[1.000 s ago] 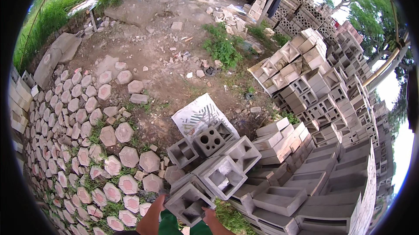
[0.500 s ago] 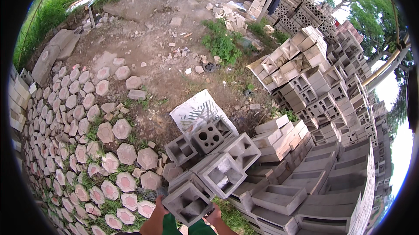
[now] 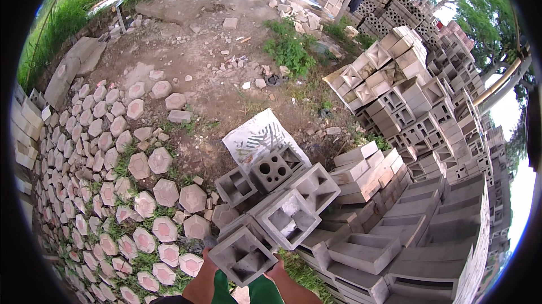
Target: The person repeatedly picks up hollow concrete blocks from the ground and stacks them onto a growing pile. They walk between the ground and the stack, occasionally squatting to adjust blocks at the base.
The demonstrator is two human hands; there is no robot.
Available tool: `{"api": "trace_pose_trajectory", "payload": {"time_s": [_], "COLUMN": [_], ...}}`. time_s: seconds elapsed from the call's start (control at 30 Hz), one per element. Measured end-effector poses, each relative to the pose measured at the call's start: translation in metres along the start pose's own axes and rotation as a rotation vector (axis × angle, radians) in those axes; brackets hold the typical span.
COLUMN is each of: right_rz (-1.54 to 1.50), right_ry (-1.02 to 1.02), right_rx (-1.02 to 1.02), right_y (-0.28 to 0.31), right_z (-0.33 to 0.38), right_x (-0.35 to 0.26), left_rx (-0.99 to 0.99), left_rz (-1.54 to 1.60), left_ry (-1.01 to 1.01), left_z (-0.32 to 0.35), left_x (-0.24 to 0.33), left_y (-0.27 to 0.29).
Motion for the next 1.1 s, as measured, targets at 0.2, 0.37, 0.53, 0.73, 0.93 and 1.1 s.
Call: {"api": "trace_pose_trajectory", "payload": {"time_s": [0.2, 0.37, 0.53, 0.73, 0.93, 1.1], "right_rz": [0.077, 0.118, 0.210, 0.361, 0.655, 0.739], "right_ry": [0.068, 0.074, 0.064, -0.003, -0.056, 0.058], "right_rx": [0.013, -0.202, -0.241, -0.293, -0.328, -0.378], "right_y": [-0.010, -0.024, -0.032, -0.059, -0.090, -0.161], "right_z": [0.019, 0.101, 0.178, 0.213, 0.177, 0.225], "right_x": [-0.002, 0.006, -0.020, -0.019, -0.016, 0.025], "left_rx": [-0.058, 0.102, 0.104, 0.254, -0.133, -0.088], "left_rz": [0.075, -0.012, -0.394, -0.832, -0.577, -0.212], "left_ry": [-0.081, -0.267, -0.097, -0.322, -0.516, -0.497], "left_z": [0.052, 0.116, 0.198, 0.170, 0.191, 0.237], "left_x": [-0.019, -0.058, -0.067, -0.083, -0.084, -0.049], "left_y": [-0.063, -0.040, -0.081, -0.119, -0.110, -0.135]}}
Point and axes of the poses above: each hand's wrist, its own z-axis away from the middle knuckle, its own y-axis out of the back of the hand, x = y × z, the point moved 3 cm from there along -z, towards the middle knuckle, and after that the axes turned 5 degrees about -z, right-handed, at the moved point
